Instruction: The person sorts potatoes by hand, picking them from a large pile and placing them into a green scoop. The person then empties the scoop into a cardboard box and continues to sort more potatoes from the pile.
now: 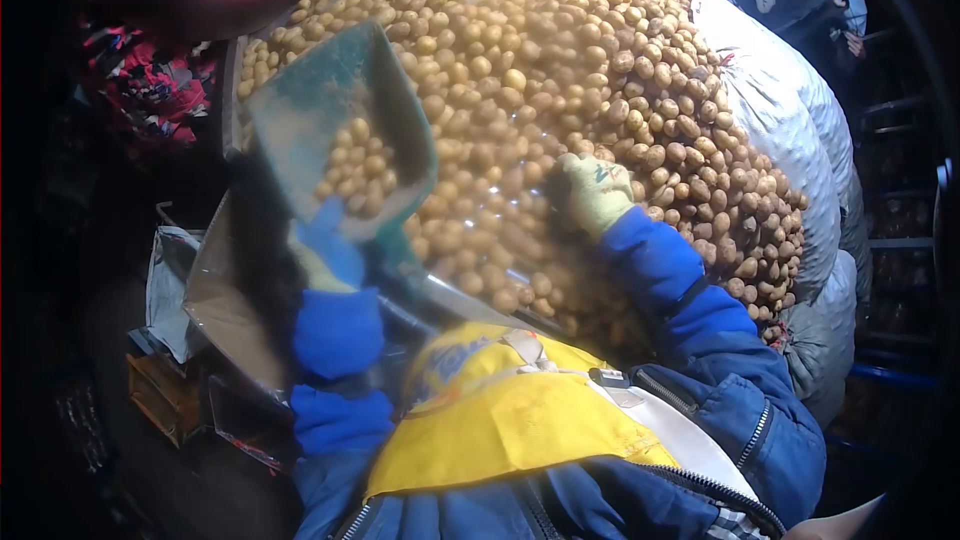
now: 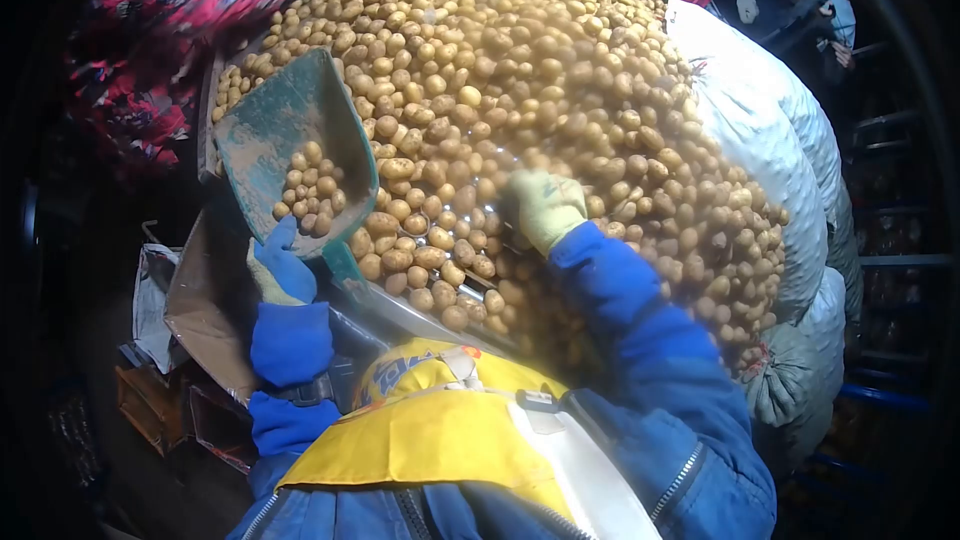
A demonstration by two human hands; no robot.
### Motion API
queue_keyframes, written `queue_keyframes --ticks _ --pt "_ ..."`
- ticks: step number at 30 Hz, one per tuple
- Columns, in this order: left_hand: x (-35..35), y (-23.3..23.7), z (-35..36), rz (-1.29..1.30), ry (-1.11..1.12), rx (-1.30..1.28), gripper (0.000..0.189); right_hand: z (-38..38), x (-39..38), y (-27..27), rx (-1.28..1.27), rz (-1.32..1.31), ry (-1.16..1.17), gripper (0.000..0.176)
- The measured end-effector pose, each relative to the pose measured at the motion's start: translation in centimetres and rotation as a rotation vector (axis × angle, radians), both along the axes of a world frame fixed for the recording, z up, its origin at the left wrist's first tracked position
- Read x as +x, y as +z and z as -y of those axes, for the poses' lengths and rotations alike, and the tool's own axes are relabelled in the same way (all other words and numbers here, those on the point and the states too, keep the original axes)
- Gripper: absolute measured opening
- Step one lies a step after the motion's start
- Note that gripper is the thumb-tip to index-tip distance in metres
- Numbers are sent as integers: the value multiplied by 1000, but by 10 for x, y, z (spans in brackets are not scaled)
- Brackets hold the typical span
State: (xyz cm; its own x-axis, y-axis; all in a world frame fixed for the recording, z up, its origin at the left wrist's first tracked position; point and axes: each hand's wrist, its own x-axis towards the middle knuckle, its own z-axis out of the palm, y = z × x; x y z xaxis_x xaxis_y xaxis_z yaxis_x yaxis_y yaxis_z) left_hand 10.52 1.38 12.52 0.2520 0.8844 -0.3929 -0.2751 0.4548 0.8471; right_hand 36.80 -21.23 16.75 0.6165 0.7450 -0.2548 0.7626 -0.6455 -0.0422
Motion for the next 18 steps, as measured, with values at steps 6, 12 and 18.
queue_keyframes --ticks 6,12,18 --pt "0 -12 0 35 28 31 42 -1 9 19 4 -164 -117 26" --pt "0 -8 -2 42 6 8 38 -25 20 28 -88 -129 -64 21" --pt "-3 -17 -2 77 13 45 43 -38 25 18 -211 59 83 19"
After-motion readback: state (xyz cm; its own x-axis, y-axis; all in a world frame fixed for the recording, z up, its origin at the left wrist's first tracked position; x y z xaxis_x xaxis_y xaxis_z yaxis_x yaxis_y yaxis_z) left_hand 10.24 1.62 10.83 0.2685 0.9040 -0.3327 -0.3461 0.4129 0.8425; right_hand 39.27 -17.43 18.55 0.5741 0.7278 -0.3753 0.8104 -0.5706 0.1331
